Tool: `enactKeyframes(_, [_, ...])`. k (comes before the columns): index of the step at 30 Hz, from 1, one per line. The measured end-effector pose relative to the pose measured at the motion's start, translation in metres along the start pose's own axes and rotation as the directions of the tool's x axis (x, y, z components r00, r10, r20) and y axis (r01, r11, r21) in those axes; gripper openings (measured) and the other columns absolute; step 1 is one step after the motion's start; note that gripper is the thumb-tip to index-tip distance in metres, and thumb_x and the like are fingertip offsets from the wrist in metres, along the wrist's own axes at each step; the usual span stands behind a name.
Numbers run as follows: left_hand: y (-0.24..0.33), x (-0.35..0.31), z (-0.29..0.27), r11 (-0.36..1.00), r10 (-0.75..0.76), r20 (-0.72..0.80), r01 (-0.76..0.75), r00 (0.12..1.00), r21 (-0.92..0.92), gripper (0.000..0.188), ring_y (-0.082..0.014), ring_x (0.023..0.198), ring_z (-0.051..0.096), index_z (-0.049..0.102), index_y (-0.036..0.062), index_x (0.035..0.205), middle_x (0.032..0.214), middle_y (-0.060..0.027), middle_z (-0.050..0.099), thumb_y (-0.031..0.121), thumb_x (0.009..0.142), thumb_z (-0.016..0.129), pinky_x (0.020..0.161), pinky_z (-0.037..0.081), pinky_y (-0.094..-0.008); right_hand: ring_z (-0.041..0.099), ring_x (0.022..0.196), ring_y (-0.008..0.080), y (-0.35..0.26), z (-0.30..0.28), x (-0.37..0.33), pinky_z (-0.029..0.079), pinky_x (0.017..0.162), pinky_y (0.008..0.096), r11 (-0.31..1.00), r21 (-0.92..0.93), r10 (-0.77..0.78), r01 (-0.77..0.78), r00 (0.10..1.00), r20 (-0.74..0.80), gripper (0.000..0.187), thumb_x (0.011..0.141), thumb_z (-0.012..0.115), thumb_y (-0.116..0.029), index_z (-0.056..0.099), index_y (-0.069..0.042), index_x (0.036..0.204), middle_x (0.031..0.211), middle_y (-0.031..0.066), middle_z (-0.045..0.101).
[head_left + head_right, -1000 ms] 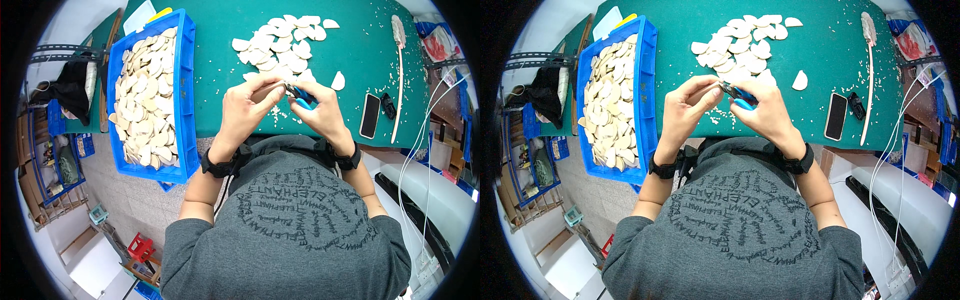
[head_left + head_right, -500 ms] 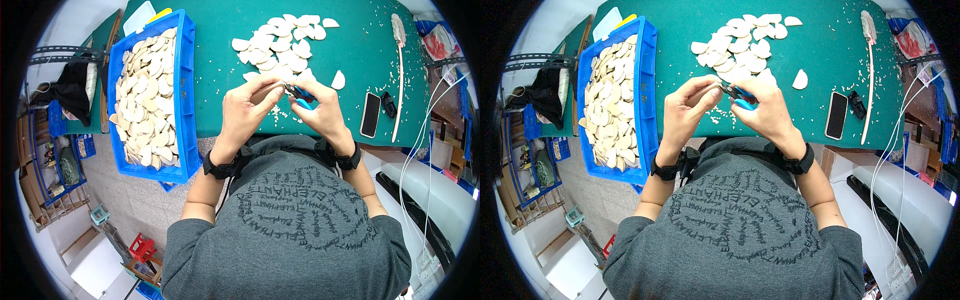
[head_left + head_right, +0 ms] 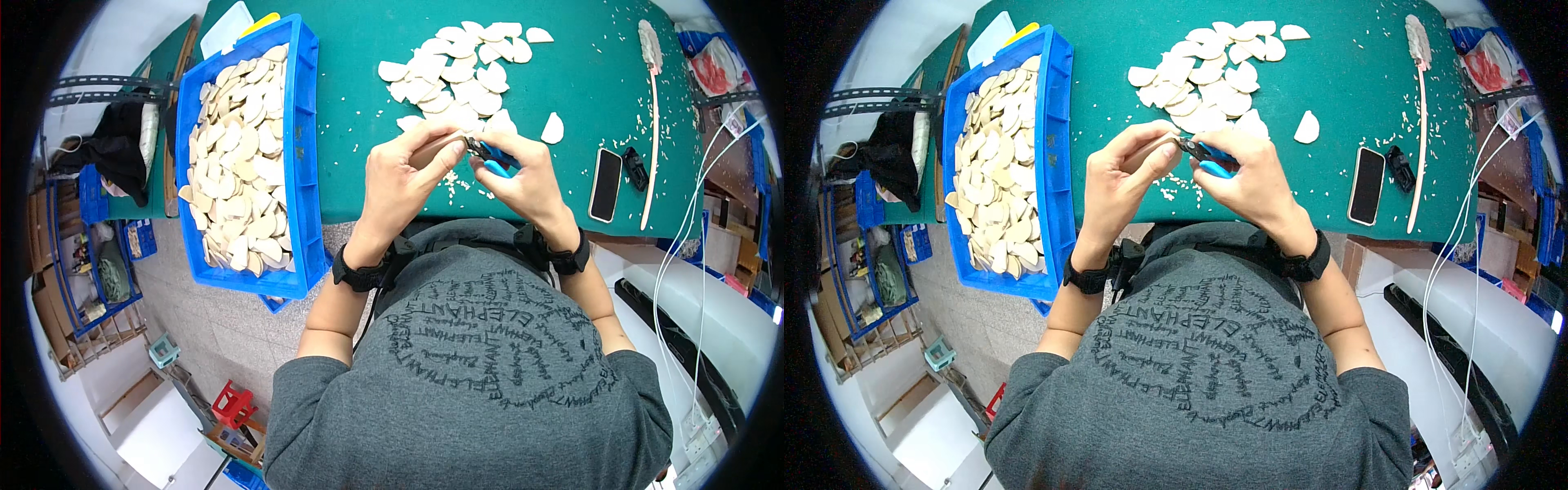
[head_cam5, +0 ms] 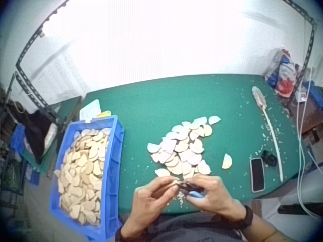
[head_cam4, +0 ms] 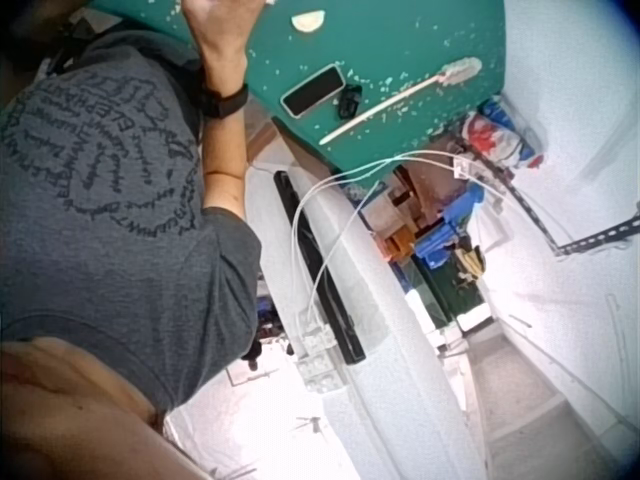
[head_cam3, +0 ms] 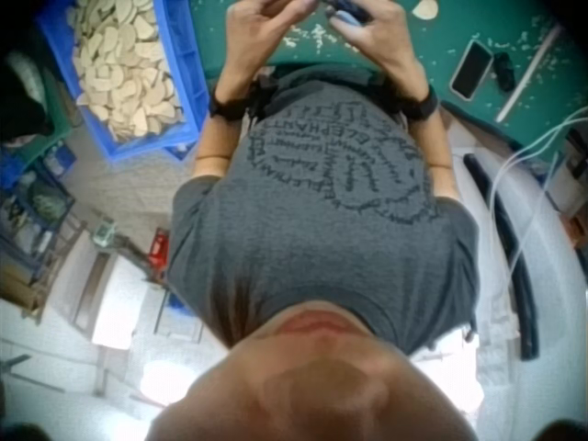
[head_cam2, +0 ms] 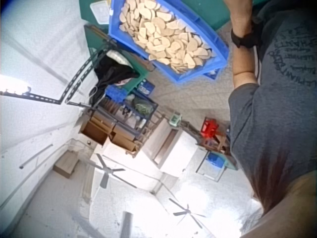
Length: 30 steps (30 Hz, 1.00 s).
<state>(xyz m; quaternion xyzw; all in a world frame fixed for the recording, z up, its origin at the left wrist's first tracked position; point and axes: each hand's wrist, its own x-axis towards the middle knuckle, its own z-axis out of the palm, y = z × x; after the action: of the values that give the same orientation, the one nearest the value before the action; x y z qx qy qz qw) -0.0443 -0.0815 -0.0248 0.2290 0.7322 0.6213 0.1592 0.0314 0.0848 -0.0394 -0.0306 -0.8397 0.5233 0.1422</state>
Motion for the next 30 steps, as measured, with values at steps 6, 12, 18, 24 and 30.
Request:
enactKeyframes(6, [0.003,0.0,-0.003,0.999,-0.037,0.073,0.036,0.997,0.015,0.023,-0.0083,0.086,0.062,0.064,-0.0013,0.107,0.094,-0.0047,0.067,0.012,0.088,0.067,0.072,0.051,-0.0221,0.065,0.066,0.0221,0.0,-0.001,-0.001,0.05,0.062,0.0305,0.999,-0.05,-0.005,0.005,1.0,0.003,0.025,0.069,0.069,-0.01,0.066,-0.003,0.093,0.075,0.0128,0.065])
enactKeyframes(12, [0.002,0.0,-0.005,0.987,-0.119,0.09,0.127,0.989,-0.097,0.022,-0.0099,0.084,0.063,0.063,-0.0021,0.103,0.091,-0.005,0.067,0.012,0.087,0.067,0.072,0.051,-0.0225,0.064,0.062,0.0188,0.002,0.001,-0.005,0.05,0.06,0.0284,0.997,-0.043,0.064,-0.064,0.998,0.005,0.024,0.071,0.069,-0.01,0.068,-0.003,0.094,0.074,0.0134,0.066])
enactKeyframes(18, [-0.011,0.002,-0.01,0.936,-0.199,-0.015,0.186,0.98,-0.298,0.013,-0.0071,0.065,0.06,0.064,0.0016,0.087,0.077,-0.0018,0.064,0.013,0.085,0.069,0.057,0.047,-0.0197,0.059,0.063,0.0075,0.007,-0.006,-0.005,0.047,0.059,0.023,0.988,0.054,0.152,-0.147,0.983,-0.1,0.02,0.078,0.068,-0.011,0.069,-0.001,0.095,0.074,0.0064,0.068])
enactKeyframes(24, [-0.036,0.017,-0.105,0.986,-0.154,-0.655,0.159,0.74,-0.052,0.029,-0.0018,0.046,0.038,0.058,0.0083,0.062,0.052,0.0063,0.045,0.02,0.089,0.059,0.042,0.026,-0.0207,0.056,0.063,0.0045,0.013,-0.015,-0.019,0.045,0.058,0.0206,0.948,0.065,0.315,-0.31,0.946,-0.078,0.018,0.079,0.067,-0.009,0.069,-0.001,0.095,0.074,0.003,0.066])
enactKeyframes(30, [-0.107,0.039,-0.222,0.205,0.74,-0.474,0.511,0.478,0.835,0.034,-0.0302,0.079,0.062,0.07,0.008,0.102,0.081,-0.0164,0.065,0.036,0.088,0.059,0.076,0.047,-0.0442,0.057,0.065,0.0049,0.017,-0.016,-0.03,0.046,0.059,0.0207,0.945,0.054,0.327,-0.323,0.941,-0.084,0.019,0.079,0.067,-0.009,0.068,0.0,0.096,0.076,0.0035,0.067])
